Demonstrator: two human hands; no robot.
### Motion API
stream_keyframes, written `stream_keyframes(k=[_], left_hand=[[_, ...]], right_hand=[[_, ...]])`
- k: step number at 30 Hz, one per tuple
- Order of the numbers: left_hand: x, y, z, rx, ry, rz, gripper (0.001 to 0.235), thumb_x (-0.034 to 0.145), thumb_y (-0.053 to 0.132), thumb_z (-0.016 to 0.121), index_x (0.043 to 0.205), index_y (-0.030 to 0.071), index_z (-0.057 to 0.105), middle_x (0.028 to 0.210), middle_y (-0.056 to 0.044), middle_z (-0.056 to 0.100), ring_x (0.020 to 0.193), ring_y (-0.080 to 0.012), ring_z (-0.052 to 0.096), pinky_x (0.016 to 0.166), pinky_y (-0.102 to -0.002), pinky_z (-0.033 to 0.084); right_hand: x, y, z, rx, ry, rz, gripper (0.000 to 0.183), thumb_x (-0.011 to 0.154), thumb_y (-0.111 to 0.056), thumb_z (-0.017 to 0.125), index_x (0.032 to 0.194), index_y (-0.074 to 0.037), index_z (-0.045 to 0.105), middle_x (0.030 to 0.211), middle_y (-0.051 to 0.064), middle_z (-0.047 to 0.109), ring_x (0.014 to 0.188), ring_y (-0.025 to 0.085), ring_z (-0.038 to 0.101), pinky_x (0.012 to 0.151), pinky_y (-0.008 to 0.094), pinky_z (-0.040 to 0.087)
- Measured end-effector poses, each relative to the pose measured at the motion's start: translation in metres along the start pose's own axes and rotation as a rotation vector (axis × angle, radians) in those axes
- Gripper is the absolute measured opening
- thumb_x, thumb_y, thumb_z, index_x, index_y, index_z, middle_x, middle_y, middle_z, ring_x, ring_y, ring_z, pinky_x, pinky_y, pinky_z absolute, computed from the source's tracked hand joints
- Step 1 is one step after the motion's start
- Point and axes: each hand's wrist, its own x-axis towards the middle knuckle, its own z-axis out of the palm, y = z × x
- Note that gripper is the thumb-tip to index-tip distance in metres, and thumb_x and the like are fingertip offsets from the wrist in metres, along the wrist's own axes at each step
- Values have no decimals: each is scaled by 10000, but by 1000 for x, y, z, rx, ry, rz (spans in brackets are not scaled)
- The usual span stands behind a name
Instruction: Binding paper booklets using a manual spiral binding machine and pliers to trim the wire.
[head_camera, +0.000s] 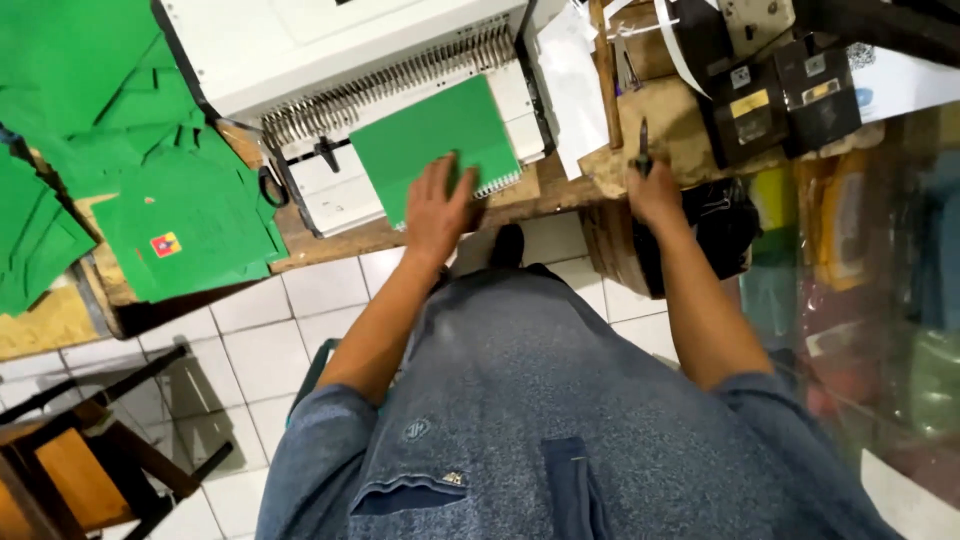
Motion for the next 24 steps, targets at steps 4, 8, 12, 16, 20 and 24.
stream_keyframes(k=[4,8,12,16,20,24], left_hand=[[-3,-7,-16,165,10,19,220,995,238,669,1213,238,639,1192,-97,635,1078,-291,649,837,-377,493],[2,-10,-25,179,39,77,48,982,231,653,1030,238,650,917,2,577,808,-218,612,656,-336,473],[60,-3,-76,56,32,6,96,894,172,747,977,183,701,859,-27,607,720,-232,621,621,-354,503],[109,8,-122,-241,34,-251,360,743,149,914,1051,115,730,886,-79,614,780,-318,640,715,-408,532],[155,40,-177,-612,145,-485,348,748,166,947,1008,93,727,871,-71,650,768,-292,655,696,-362,533],[193,64,-229,-962,383,-676,341,756,102,932,1018,57,719,848,-44,601,770,-132,587,717,-285,524]], right_hand=[[38,-32,-15,-96,64,67,529,1019,-468,533,1415,-135,422,1278,193,548,1179,456,601,946,631,496],[52,-33,-14,-179,176,-9,560,959,-425,690,1349,-141,406,1331,156,466,1308,403,499,943,645,512],[9,-62,-38,-88,325,-178,635,971,-337,780,1410,-81,398,1276,201,443,1276,460,480,941,655,514],[-22,-90,-18,283,342,-371,505,1010,-296,701,1392,-32,502,1187,287,631,1152,478,627,892,575,535],[-35,-133,8,1027,-374,-714,574,885,-51,735,1390,-91,464,1356,137,620,1198,260,614,935,366,549],[-103,-235,-71,1328,-405,-971,407,957,-8,637,1323,-136,512,1337,90,593,1264,260,589,1054,426,531]])
